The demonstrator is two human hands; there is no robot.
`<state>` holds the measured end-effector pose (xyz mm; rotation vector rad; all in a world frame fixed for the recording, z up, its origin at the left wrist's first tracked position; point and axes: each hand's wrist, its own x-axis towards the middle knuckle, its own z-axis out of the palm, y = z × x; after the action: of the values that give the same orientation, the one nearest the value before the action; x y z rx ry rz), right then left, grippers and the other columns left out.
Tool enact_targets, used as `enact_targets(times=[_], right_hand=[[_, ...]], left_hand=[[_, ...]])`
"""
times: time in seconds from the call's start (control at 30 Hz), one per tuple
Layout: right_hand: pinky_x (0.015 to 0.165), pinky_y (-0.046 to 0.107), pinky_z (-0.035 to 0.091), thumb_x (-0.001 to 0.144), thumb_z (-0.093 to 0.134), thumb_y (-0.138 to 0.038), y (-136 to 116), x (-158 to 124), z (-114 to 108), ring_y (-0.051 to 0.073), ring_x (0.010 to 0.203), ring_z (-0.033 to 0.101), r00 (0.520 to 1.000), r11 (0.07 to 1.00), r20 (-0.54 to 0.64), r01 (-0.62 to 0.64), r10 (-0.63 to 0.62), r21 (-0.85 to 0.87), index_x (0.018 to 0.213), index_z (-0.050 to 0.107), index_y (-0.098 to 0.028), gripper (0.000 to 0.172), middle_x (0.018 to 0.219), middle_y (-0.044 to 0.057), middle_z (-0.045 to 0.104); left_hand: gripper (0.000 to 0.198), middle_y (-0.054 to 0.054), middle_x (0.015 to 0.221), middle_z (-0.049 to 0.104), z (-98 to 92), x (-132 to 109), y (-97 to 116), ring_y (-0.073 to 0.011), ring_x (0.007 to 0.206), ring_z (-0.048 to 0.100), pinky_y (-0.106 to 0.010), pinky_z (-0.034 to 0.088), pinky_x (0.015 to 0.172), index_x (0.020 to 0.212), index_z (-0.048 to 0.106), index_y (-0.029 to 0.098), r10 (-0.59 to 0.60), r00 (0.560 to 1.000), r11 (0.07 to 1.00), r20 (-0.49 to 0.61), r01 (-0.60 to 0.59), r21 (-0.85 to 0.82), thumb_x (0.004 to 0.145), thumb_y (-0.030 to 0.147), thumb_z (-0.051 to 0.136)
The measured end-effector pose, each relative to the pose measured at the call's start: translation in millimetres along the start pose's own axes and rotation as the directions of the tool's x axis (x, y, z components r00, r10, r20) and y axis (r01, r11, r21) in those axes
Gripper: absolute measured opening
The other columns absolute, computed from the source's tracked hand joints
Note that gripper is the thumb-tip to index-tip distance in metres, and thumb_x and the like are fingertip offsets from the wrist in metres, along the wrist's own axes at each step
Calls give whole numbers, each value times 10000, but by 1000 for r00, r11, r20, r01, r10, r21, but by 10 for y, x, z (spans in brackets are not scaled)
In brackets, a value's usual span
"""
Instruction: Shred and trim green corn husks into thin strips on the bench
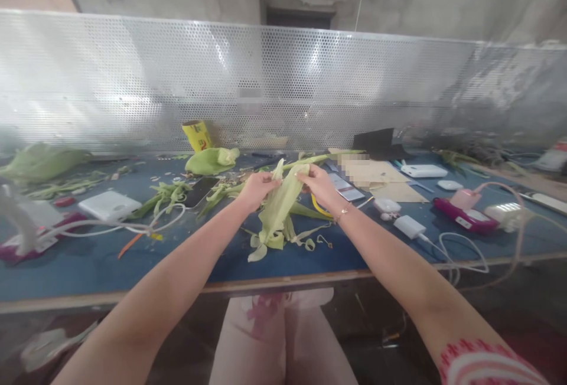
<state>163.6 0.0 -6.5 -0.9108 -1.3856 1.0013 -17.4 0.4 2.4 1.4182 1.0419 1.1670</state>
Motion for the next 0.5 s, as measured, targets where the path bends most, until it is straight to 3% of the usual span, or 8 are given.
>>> enact_targets(times=[0.1,0.23,0.37,0.5], right_hand=[[457,196,373,638,649,-363,13,12,-30,85,538,498,999,998,-25,31,-32,-50,864,595,-173,300,729,-5,629],[446,193,330,639,650,-352,36,30,-55,65,500,441,998,998,-32,44,-46,-37,852,606,-160,290,699,-15,613],[503,205,399,649,639,-360,64,44,-62,87,563,505,998,998,-31,51,-53,-40,889,622,-176,303,752,-9,635],[601,249,493,647,643,-371,71,13,-22,131,684,592,1000,999,12,-19,19,49,928,637,-195,332,854,14,662]], left_hand=[[274,-6,569,614,14,-12,-2,-116,486,544,-241,435,473,665,656,137,-6,999,1000,-47,7,20,530,340,783],[260,-1,556,600,43,-12,-33,-119,494,551,-248,458,488,640,643,145,4,999,999,-34,-5,-37,615,394,717],[228,-9,588,608,49,3,-54,-121,513,562,-235,448,480,661,626,149,6,996,995,-87,-15,-101,656,370,683],[218,19,530,545,53,6,-56,-99,456,514,-221,420,460,648,550,164,-6,990,991,-144,-14,-136,681,350,658]])
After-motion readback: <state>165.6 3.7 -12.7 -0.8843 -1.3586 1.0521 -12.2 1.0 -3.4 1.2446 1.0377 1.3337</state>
